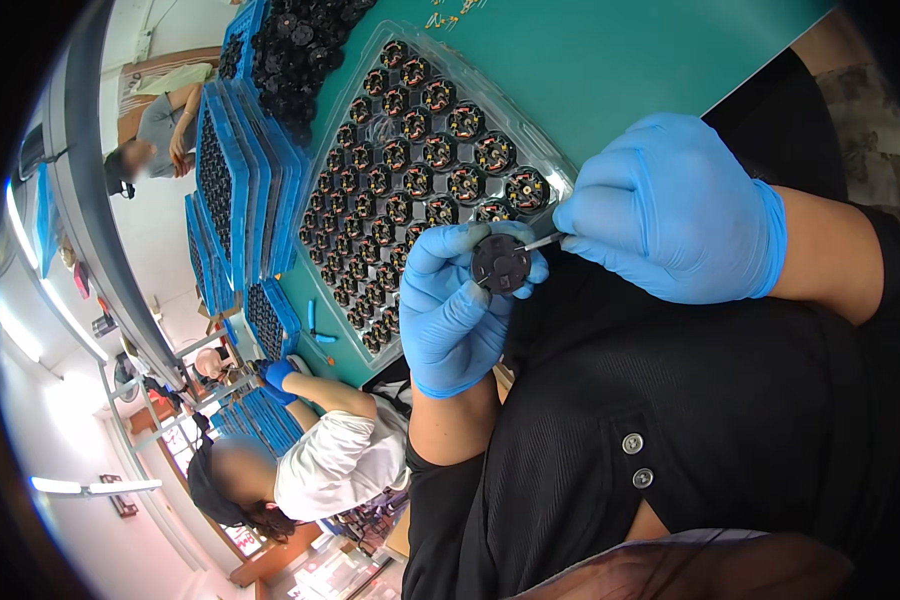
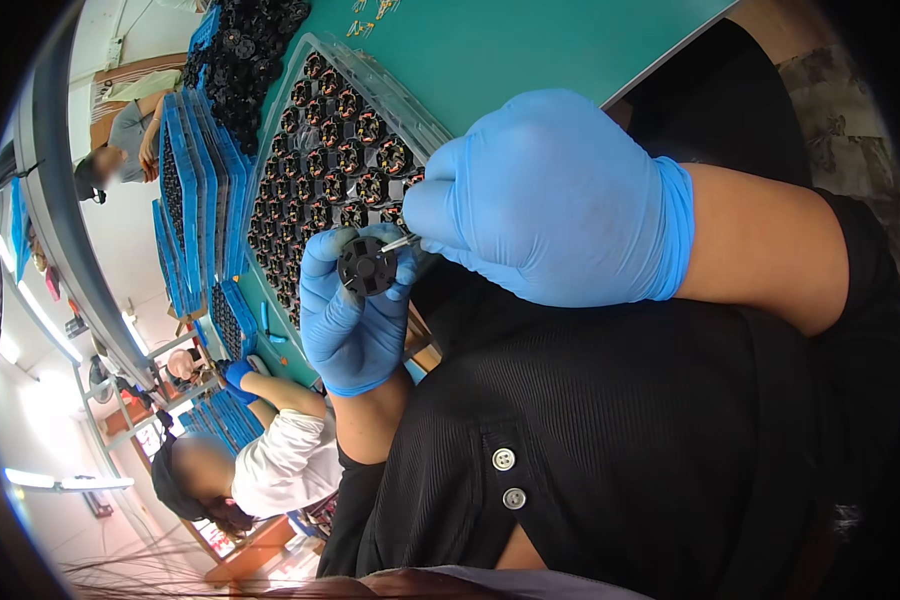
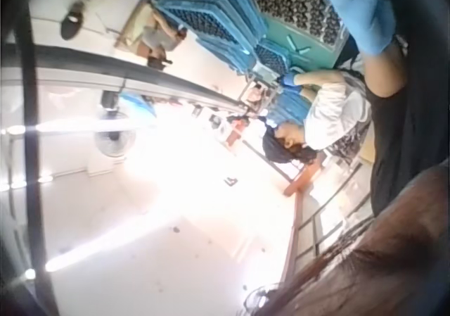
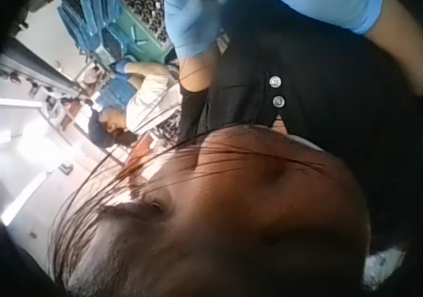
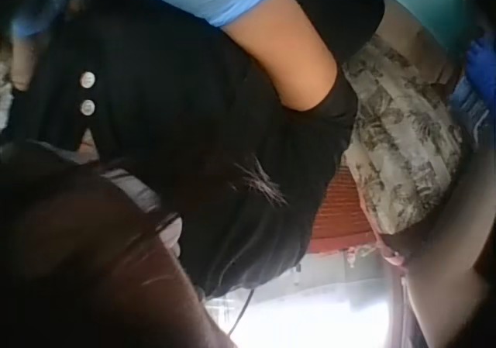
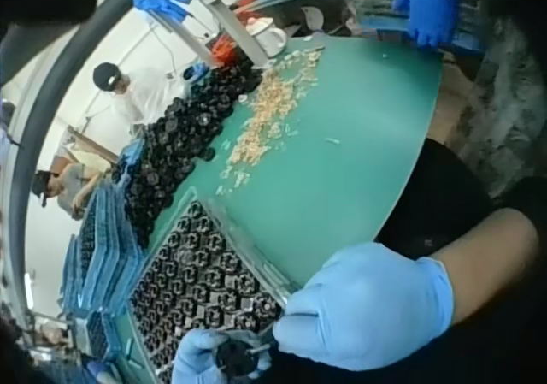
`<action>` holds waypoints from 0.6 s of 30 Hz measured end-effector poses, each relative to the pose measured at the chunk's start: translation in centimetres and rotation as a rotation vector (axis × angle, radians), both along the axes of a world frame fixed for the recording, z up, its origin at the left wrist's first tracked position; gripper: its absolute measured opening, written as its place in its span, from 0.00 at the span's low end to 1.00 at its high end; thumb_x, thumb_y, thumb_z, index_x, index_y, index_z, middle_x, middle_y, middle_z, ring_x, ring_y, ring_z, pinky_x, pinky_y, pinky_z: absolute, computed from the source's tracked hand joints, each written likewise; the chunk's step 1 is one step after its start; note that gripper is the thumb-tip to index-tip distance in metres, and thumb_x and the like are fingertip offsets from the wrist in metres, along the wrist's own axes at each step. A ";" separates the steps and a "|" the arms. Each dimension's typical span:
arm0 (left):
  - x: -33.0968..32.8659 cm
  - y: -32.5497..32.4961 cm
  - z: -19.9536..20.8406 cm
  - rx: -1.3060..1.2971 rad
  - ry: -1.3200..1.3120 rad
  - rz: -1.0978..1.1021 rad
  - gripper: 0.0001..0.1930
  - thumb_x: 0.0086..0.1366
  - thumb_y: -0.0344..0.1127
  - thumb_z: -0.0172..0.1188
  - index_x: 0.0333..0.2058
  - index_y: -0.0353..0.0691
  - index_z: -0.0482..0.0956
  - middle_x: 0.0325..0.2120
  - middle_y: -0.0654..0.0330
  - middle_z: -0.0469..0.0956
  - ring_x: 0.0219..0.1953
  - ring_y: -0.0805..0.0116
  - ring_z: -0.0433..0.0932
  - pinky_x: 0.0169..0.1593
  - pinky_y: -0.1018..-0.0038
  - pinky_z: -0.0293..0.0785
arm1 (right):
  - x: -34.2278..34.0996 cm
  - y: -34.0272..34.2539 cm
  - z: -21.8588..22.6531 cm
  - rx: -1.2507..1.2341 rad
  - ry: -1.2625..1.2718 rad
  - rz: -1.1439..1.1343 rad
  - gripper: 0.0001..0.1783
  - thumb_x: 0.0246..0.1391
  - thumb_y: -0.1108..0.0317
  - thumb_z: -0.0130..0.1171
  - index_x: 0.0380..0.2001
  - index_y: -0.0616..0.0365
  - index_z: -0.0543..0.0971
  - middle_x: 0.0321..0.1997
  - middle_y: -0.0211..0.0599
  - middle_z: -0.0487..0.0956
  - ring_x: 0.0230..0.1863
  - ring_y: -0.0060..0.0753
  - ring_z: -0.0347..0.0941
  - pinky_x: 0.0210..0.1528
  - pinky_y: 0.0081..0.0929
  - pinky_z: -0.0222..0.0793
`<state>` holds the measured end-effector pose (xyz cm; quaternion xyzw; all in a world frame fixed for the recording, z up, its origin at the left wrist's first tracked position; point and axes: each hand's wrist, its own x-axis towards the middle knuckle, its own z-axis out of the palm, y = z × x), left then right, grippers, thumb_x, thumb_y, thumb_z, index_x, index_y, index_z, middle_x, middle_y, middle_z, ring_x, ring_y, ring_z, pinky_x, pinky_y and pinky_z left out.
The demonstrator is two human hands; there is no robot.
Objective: Inspecting and arranging small electronic components into trays using tweezers.
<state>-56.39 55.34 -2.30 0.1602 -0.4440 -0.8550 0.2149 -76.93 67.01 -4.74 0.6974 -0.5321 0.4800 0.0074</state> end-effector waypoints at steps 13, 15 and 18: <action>0.0 0.3 0.0 -0.011 -0.021 -0.022 0.21 0.61 0.27 0.63 0.53 0.33 0.70 0.47 0.39 0.74 0.44 0.48 0.79 0.48 0.63 0.77 | 0.2 0.0 -0.1 0.031 0.002 0.034 0.11 0.38 0.69 0.69 0.24 0.54 0.76 0.22 0.30 0.74 0.21 0.33 0.71 0.23 0.31 0.63; 0.1 0.3 0.0 -0.014 -0.013 -0.028 0.21 0.61 0.28 0.63 0.53 0.33 0.70 0.48 0.38 0.74 0.44 0.49 0.79 0.48 0.63 0.77 | 0.2 0.0 -0.1 0.011 0.054 0.010 0.10 0.36 0.69 0.68 0.24 0.53 0.76 0.21 0.29 0.73 0.20 0.33 0.71 0.23 0.31 0.63; 0.1 0.3 0.0 -0.018 -0.015 -0.027 0.21 0.61 0.28 0.62 0.53 0.33 0.70 0.48 0.38 0.74 0.44 0.49 0.79 0.48 0.63 0.78 | 0.1 0.1 0.0 0.020 0.161 0.002 0.09 0.35 0.68 0.66 0.24 0.53 0.76 0.21 0.29 0.73 0.20 0.32 0.71 0.23 0.30 0.63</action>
